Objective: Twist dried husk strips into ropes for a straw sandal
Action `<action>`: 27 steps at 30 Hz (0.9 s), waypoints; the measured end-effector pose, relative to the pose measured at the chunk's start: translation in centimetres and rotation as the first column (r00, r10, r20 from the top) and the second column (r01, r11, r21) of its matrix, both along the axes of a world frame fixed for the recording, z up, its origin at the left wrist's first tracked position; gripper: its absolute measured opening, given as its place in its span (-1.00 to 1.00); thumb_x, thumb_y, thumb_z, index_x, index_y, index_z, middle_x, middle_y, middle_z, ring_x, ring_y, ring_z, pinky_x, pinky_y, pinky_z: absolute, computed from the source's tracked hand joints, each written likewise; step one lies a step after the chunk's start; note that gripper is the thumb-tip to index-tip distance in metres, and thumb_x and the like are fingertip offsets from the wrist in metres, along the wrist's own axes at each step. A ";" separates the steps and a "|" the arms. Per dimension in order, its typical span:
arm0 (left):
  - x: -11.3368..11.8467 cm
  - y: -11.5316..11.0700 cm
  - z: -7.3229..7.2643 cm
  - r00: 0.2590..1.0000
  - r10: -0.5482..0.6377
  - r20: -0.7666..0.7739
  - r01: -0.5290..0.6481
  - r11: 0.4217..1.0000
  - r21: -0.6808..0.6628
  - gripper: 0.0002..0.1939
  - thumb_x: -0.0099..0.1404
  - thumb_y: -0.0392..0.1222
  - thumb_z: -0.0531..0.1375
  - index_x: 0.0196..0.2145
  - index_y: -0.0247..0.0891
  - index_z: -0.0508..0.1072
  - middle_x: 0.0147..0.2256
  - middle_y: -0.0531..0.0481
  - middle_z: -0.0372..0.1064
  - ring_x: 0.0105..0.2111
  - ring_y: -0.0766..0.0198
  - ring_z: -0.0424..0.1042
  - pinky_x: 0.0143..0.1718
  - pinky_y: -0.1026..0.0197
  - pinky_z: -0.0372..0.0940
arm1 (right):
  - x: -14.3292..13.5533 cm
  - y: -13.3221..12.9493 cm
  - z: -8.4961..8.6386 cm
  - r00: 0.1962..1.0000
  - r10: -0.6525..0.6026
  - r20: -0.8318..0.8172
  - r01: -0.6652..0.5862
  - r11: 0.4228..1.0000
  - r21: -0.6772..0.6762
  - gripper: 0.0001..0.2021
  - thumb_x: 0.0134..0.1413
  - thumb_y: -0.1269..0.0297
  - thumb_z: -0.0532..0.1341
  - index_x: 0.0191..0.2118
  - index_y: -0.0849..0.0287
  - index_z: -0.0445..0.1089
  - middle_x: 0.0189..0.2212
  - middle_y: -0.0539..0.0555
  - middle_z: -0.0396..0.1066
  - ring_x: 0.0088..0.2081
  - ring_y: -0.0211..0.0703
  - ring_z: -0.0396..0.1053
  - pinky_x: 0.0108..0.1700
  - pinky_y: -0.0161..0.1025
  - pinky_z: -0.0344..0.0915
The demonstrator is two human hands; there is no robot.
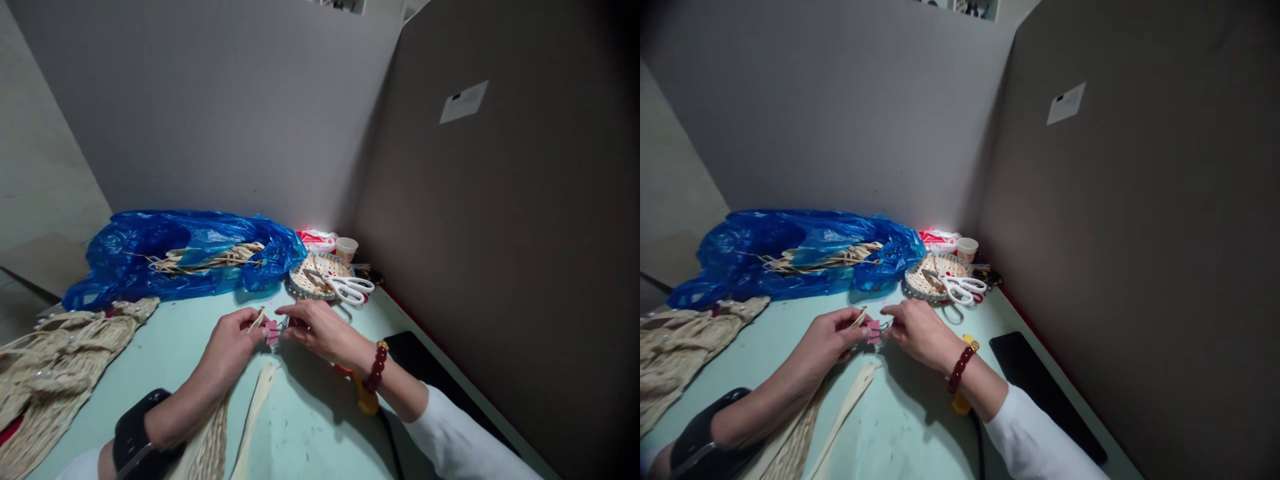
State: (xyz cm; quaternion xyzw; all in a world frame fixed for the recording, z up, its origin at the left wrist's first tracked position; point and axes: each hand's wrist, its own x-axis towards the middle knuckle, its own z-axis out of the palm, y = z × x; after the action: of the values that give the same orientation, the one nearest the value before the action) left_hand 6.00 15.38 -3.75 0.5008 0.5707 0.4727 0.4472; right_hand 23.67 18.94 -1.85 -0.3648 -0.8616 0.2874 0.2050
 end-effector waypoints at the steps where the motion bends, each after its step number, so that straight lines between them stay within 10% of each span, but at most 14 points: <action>1: -0.2 0.0 -0.1 1.000 -0.002 -0.023 0.002 1.000 0.009 -0.91 0.03 -0.21 0.28 -0.52 -0.28 0.49 -0.66 0.15 0.26 -0.69 0.41 0.06 -0.64 0.33 -0.08 | -0.1 0.1 0.2 0.999 0.030 0.044 -0.031 0.999 0.026 -0.71 0.16 0.36 0.24 0.01 0.24 0.46 -0.30 0.15 0.39 -0.20 -0.04 0.29 -0.14 -0.20 0.15; 17: -1.3 0.0 0.6 0.911 -0.032 -0.412 0.097 0.985 0.140 -0.69 0.30 -0.01 0.08 -0.35 -0.20 0.56 -0.44 0.00 0.50 -0.32 0.08 0.43 -0.28 0.19 0.20 | -0.1 1.4 -0.7 0.983 0.061 0.174 -0.096 0.975 0.200 -0.74 0.21 0.19 0.24 -0.13 0.30 0.45 -0.27 0.14 0.35 -0.22 -0.13 0.31 -0.21 -0.28 0.22; 27: -1.9 0.0 0.2 0.699 0.073 -0.711 0.122 0.968 0.220 -0.74 0.26 -0.12 0.06 -0.28 -0.24 0.52 -0.38 -0.09 0.58 -0.39 0.03 0.48 -0.31 0.09 0.20 | -0.6 1.4 -2.1 0.976 -0.082 0.204 -0.010 0.911 0.412 -0.95 0.16 0.46 0.24 -0.33 0.28 0.38 -0.33 0.07 0.32 -0.33 -0.19 0.26 -0.32 -0.29 0.13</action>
State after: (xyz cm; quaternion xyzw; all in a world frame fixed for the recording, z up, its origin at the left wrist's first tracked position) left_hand 4.05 15.34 -3.55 0.7046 0.6281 0.3034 0.1303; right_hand 23.07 20.35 -3.92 -0.3586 -0.9129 0.0548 0.1872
